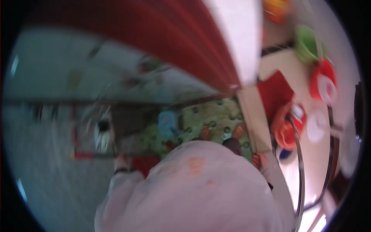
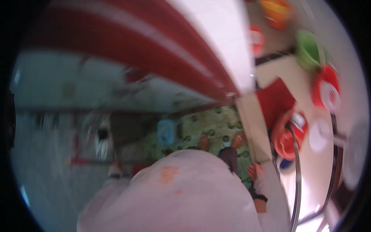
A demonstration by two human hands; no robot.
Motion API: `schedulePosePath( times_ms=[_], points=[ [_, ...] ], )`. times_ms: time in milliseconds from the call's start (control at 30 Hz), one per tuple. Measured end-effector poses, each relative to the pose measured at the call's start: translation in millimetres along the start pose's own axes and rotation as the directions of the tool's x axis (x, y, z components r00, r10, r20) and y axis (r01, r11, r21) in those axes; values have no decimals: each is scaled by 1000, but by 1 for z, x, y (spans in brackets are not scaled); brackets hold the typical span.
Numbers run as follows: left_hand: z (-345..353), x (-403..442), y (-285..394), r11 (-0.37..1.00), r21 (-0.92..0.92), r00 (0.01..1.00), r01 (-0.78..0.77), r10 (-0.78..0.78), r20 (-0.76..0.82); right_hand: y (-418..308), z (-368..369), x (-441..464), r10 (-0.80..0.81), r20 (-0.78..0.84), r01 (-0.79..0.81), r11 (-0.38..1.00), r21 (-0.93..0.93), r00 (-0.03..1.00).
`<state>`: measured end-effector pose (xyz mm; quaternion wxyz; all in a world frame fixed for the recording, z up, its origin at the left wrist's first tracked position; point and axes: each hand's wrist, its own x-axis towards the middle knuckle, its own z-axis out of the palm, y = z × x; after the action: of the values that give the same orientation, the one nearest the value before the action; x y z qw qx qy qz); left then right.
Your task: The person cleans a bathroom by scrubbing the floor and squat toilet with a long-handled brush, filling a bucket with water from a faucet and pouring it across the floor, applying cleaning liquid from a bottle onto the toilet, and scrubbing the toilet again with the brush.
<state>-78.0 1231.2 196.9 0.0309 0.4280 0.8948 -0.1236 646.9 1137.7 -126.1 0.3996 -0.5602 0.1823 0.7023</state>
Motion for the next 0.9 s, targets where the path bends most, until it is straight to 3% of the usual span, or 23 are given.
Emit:
schedulePosePath(
  times_ms=[33, 67, 100, 133, 300, 400, 467, 533, 567, 600, 667, 733, 900],
  points=[
    [3, -2, 6, 818, -543, 977, 191, -214, 22, -6, 5, 13, 16, 17, -16, 1000, -15, 1000],
    [-7, -11, 24, 353, -896, 909, 269, -401, 115, -14, 16, 23, 40, 13, -39, 995, -90, 999],
    [-19, -18, 39, 105, -960, 848, 261, -499, 176, -20, 33, 28, 54, 12, -52, 987, -151, 998],
    [-10, -19, 40, 55, -989, 840, 137, -535, 87, -28, 47, 33, 62, 15, -57, 976, -209, 998],
    [-3, -10, 19, 105, -991, 824, 85, -566, 11, -49, 107, 42, 54, 32, -36, 913, -406, 998],
    [5, -2, 16, 23, -1000, 846, -16, -532, -26, -57, 126, 39, 23, 39, -2, 883, -469, 999],
    [19, 13, 3, 31, -1000, 863, -5, -506, -20, -60, 140, 39, 1, 47, 23, 856, -517, 999],
    [9, 22, 10, 212, -970, 918, 118, -396, 25, -60, 152, 36, -26, 39, 43, 837, -546, 999],
    [14, 39, -2, 336, -930, 919, 149, -394, 6, -59, 158, 33, -44, 40, 59, 828, -558, 998],
    [3, 49, -7, 320, -936, 920, 149, -392, 12, -58, 162, 32, -61, 35, 70, 820, -568, 998],
    [-29, 69, -12, 555, -800, 913, 229, -407, -21, -54, 170, 26, -91, 20, 86, 806, -586, 996],
    [-33, 107, -41, 706, -680, 875, 200, -441, -200, -51, 176, 22, -127, 12, 109, 795, -597, 992],
    [-45, 198, -82, 701, -684, 902, 201, -405, -150, -28, 160, 1, -228, -31, 167, 790, -590, 973]
  ],
)
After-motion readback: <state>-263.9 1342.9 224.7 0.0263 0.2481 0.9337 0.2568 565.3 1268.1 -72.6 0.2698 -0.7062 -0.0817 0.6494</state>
